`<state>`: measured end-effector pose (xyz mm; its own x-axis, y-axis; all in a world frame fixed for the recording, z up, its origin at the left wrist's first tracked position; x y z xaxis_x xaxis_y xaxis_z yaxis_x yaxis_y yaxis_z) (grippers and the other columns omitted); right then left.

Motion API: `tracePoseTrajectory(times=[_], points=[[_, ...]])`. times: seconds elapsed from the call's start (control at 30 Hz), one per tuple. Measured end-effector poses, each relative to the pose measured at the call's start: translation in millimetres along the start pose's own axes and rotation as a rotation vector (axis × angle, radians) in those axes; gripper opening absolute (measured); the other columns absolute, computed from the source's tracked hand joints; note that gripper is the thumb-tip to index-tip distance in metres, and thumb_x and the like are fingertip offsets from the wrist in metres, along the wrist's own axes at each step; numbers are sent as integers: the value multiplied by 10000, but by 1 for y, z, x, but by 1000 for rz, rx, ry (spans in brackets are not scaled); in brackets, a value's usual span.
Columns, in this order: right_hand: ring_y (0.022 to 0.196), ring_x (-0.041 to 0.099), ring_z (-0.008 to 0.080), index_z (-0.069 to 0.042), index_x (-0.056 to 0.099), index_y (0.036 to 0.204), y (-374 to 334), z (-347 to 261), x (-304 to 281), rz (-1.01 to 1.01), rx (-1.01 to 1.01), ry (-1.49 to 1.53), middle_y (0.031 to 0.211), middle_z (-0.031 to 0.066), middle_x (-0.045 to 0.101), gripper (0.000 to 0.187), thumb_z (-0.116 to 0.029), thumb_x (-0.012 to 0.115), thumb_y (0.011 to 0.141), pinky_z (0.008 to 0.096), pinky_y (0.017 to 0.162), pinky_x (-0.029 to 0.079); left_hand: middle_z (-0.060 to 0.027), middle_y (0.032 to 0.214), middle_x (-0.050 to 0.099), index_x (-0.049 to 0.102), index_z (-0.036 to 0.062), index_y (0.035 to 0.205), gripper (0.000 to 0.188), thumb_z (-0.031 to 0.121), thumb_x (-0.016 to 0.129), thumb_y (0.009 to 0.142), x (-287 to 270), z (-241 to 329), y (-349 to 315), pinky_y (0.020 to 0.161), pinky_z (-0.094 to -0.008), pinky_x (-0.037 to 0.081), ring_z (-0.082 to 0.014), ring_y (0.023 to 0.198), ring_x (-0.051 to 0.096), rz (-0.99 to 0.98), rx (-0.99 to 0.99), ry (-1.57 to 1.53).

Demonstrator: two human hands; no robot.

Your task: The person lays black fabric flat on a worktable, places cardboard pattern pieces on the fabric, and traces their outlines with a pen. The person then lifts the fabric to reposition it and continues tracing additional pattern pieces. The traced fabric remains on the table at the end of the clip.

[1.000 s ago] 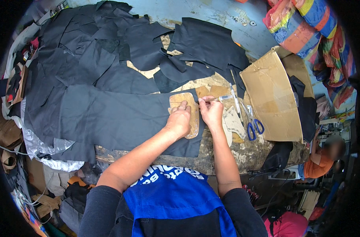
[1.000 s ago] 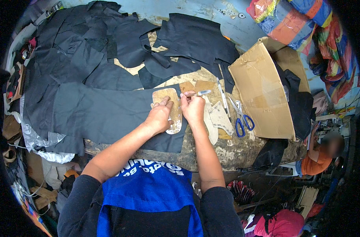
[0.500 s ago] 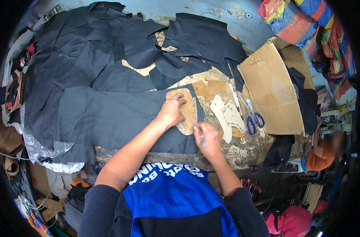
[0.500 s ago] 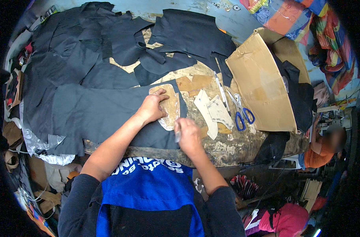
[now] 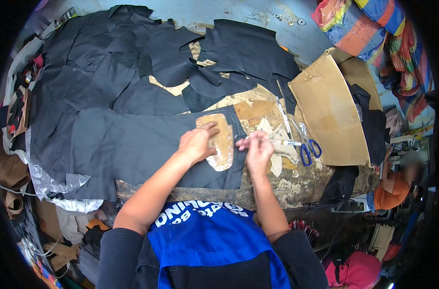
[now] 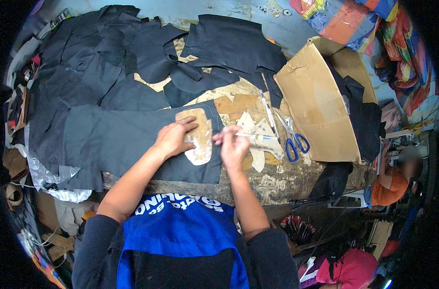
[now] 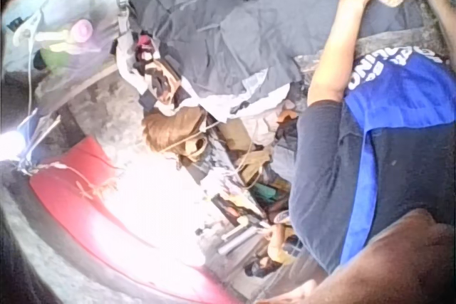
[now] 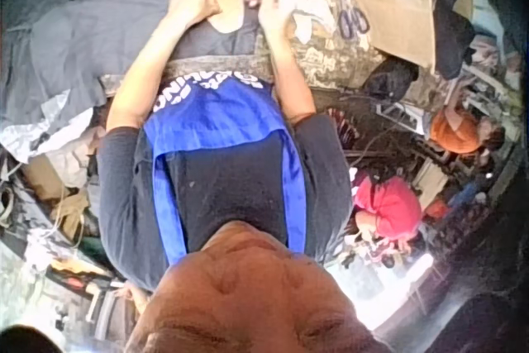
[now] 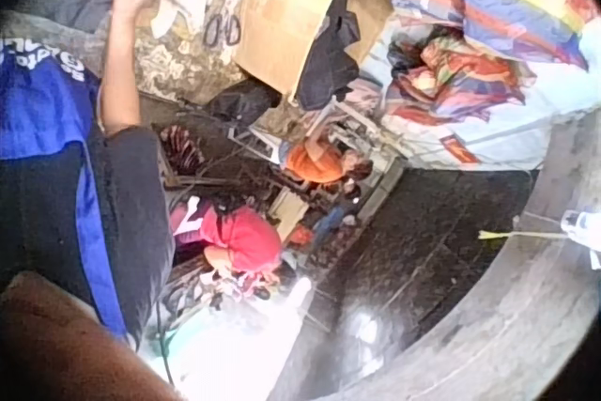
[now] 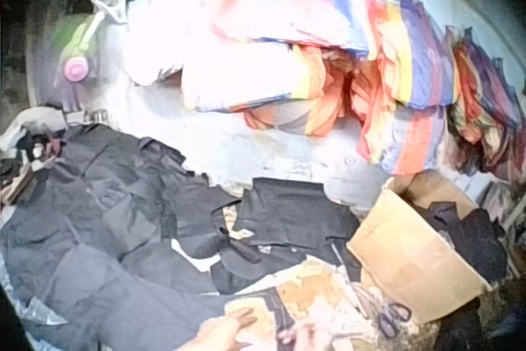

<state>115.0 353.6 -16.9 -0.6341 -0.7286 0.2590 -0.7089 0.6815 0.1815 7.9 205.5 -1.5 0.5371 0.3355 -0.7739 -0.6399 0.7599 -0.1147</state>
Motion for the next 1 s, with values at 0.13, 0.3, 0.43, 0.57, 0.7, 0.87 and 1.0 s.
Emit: tracePoseTrajectory(times=[0.13, 0.3, 0.43, 0.57, 0.7, 0.87, 1.0], points=[[579, 603, 112, 37, 565, 906, 46, 19, 0, 26, 120, -77, 698, 88, 618, 115, -66, 606, 876, 210, 509, 476, -55, 1415, 416, 624, 191, 1177, 616, 314, 798, 599, -35, -23, -44, 1009, -499, 353, -294, 1309, 364, -103, -166, 175], [539, 581, 90, 13, 562, 899, 59, 42, 20, -124, 53, -218, 685, 66, 613, 106, -72, 618, 871, 202, 489, 460, -179, 1478, 269, 642, 224, 1161, 684, 383, 825, 521, -65, -77, -107, 1085, -557, 167, -327, 1388, 198, 133, -340, 221], [546, 554, 66, 5, 566, 885, 58, 50, 17, -109, 46, -273, 689, 46, 604, 118, -96, 624, 873, 191, 497, 453, -191, 1457, 311, 633, 161, 1170, 729, 364, 833, 498, -64, -112, -131, 1112, -493, 161, -352, 1370, 240, 312, -189, 119], [554, 527, 49, 1, 572, 878, 58, 56, 15, -123, -12, -341, 710, 37, 604, 126, -114, 622, 878, 183, 498, 433, -185, 1446, 337, 622, 130, 1177, 761, 317, 847, 475, -57, -124, -134, 1114, -474, 172, -351, 1362, 262, 343, -175, 97], [556, 511, 35, 3, 577, 883, 58, 60, 18, -124, -10, -331, 719, 21, 603, 133, -122, 622, 881, 179, 506, 418, -178, 1438, 353, 603, 129, 1199, 803, 281, 858, 453, -59, -122, -133, 1112, -472, 175, -348, 1360, 268, 363, -183, 57], [607, 470, 19, 21, 579, 885, 56, 56, 21, -140, -38, -348, 718, -16, 569, 111, -74, 632, 863, 175, 547, 401, -179, 1432, 361, 593, 115, 1205, 821, 256, 861, 443, -60, -119, -131, 1113, -469, 175, -348, 1359, 271, 355, -197, 41], [616, 486, 20, 21, 586, 876, 56, 54, 17, -132, 8, -354, 717, -9, 579, 100, -63, 635, 855, 174, 550, 406, -187, 1433, 356, 593, 109, 1200, 819, 208, 862, 433, -62, -120, -132, 1107, -457, 206, -356, 1354, 276, 377, -186, -3]])
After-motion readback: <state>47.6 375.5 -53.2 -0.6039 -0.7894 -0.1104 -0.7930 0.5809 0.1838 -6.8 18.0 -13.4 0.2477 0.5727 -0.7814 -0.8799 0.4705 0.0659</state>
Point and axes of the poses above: each hand's wrist, its own y-axis towards the middle knuckle, its own x-axis out of the palm, z = x × y, the point moved 2 cm from there along y, towards the middle knuckle
